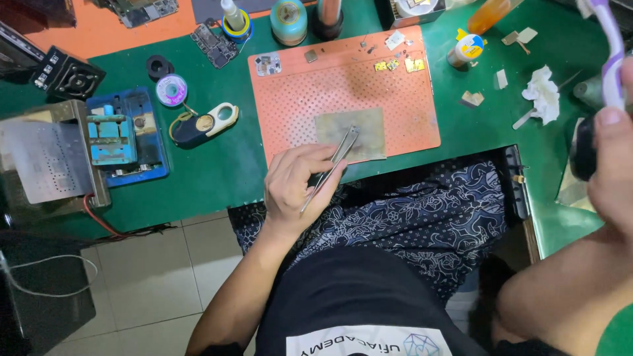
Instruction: The person applies a liquid from a bottle onto a small electronic component held with tweezers, then uses a hot air gun to heat it. They subsequently clean the component and a metal stencil using a toothbrush and a tissue.
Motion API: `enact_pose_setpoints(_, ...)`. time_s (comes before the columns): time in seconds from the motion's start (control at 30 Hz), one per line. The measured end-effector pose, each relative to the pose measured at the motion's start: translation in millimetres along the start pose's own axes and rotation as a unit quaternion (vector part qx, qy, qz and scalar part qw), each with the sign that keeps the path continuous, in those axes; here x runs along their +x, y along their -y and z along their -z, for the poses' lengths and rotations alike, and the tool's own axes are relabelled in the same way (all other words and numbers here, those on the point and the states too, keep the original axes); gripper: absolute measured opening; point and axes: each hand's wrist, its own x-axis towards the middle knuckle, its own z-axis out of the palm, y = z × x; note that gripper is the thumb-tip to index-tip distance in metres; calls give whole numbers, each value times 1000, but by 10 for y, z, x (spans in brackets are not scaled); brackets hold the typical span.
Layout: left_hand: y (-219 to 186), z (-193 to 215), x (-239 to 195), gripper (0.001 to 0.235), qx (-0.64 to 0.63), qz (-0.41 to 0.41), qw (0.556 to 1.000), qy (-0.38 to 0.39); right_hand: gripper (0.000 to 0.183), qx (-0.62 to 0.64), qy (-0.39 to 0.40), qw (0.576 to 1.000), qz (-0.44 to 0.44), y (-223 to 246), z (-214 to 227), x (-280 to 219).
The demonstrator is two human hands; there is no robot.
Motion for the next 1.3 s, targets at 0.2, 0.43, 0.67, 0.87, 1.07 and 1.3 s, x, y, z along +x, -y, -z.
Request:
enact_pose_setpoints(0.2,13,7,0,19,-2,-14,1000,1,35,118,-22,989,91,732,-117,-358)
enact_pose_setpoints(0.43,25,17,-5,16,-24,15,1000,9,36,50,75,989,114,968,-431,-492)
enact_pose_setpoints(0.67,33,42,5,17,-54,30,997,42,42,-8,110,988,108,945,-731,-608)
enact_pose_setpoints(0.87,66,75,-16,18,-35,67,996,51,54,-194,176,961,91,911,-765,-623)
enact_pose_setpoints(1.07,89,63,25,19,-47,43,997,44,51,-211,178,954,117,1043,-683,-459)
enact_pose_setpoints(1.3,85,51,-5,21,-29,50,997,50,48,-255,184,943,106,1089,-622,-446)
